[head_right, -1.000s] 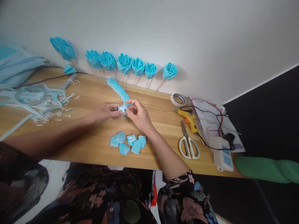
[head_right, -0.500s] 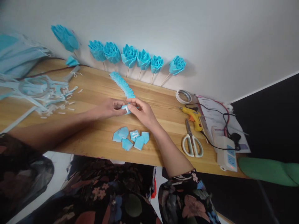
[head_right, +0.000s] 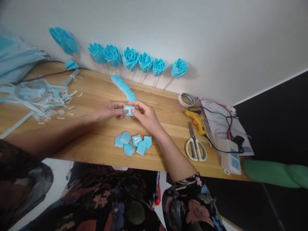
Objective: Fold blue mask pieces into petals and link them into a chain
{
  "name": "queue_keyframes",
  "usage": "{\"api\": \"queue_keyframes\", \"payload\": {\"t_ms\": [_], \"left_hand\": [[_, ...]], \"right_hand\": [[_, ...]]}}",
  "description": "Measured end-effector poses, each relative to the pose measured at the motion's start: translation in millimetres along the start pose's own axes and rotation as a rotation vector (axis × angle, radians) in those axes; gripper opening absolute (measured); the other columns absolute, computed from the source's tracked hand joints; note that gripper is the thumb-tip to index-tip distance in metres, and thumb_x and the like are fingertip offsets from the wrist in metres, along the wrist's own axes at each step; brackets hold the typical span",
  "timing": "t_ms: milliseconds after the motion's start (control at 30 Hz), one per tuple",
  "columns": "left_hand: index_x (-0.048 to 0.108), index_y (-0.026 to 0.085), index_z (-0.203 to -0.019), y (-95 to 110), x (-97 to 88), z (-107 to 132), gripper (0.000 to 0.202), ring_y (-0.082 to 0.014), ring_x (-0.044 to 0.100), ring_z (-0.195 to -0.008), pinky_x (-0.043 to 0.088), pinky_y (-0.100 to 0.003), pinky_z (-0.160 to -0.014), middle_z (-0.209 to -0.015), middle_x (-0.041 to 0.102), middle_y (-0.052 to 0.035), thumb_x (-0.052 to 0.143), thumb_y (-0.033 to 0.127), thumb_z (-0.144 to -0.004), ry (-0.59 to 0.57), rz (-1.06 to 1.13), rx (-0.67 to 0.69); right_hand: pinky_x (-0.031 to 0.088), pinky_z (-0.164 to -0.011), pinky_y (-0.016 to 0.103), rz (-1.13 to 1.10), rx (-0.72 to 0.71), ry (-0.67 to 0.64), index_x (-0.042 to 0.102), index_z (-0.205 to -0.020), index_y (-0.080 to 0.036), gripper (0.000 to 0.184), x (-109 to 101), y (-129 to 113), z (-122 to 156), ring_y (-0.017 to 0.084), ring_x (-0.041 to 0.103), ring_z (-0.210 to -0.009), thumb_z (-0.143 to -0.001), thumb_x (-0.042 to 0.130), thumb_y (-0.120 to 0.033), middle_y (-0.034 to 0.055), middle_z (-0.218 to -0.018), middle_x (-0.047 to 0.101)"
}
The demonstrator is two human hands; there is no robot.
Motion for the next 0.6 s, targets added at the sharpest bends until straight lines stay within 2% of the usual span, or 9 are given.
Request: {"api": "queue_keyframes", "payload": {"t_ms": [133, 267, 600], "left_hand": [[0.058, 0.015, -0.073, 2.3, -0.1, 1.0, 0.023, -0.0081, 0.047, -0.053, 0.037, -0.02, -0.053, -0.058, 0.054, 0.0022, 0.065, 0.037, -0.078, 0.032, 0.026, 0.029], [0.057, 0.015, -0.072, 2.3, 0.3, 1.2, 0.03, -0.0094, 0.049, -0.055, 0.038, -0.022, -0.054, -0.06, 0.055, 0.0006, 0.062, 0.043, -0.081, 0.071, 0.082, 0.015], [0.063, 0.014, -0.082, -1.7, -2.8, -1.2, 0.024, -0.0085, 0.048, -0.059, 0.038, -0.021, -0.056, -0.068, 0.058, 0.0004, 0.065, 0.037, -0.079, 0.062, -0.056, 0.042]], "right_hand": [[0.049, -0.071, 0.029, 0.035, -0.009, -0.033, 0.068, -0.113, -0.022, 0.032, 2.5, -3.4, 1.3, 0.012, 0.056, -0.071, -0.083, 0.064, -0.036, 0.0007, -0.084, 0.066], [0.048, -0.07, 0.029, 0.058, -0.03, -0.003, 0.068, -0.112, -0.023, 0.032, 1.4, -4.9, 2.0, 0.013, 0.056, -0.07, -0.083, 0.064, -0.034, -0.0002, -0.08, 0.064], [0.05, -0.072, 0.03, 0.073, -0.022, -0.035, 0.067, -0.113, -0.023, 0.033, 5.1, -0.6, 2.1, 0.014, 0.057, -0.074, -0.085, 0.064, -0.038, 0.0001, -0.082, 0.063]]}}
Point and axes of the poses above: each hand's wrist, its own z-axis away from the middle knuckle, its own x-axis out of the palm, y = z × x, the point moved 5 cm from there along -z, towards the middle knuckle
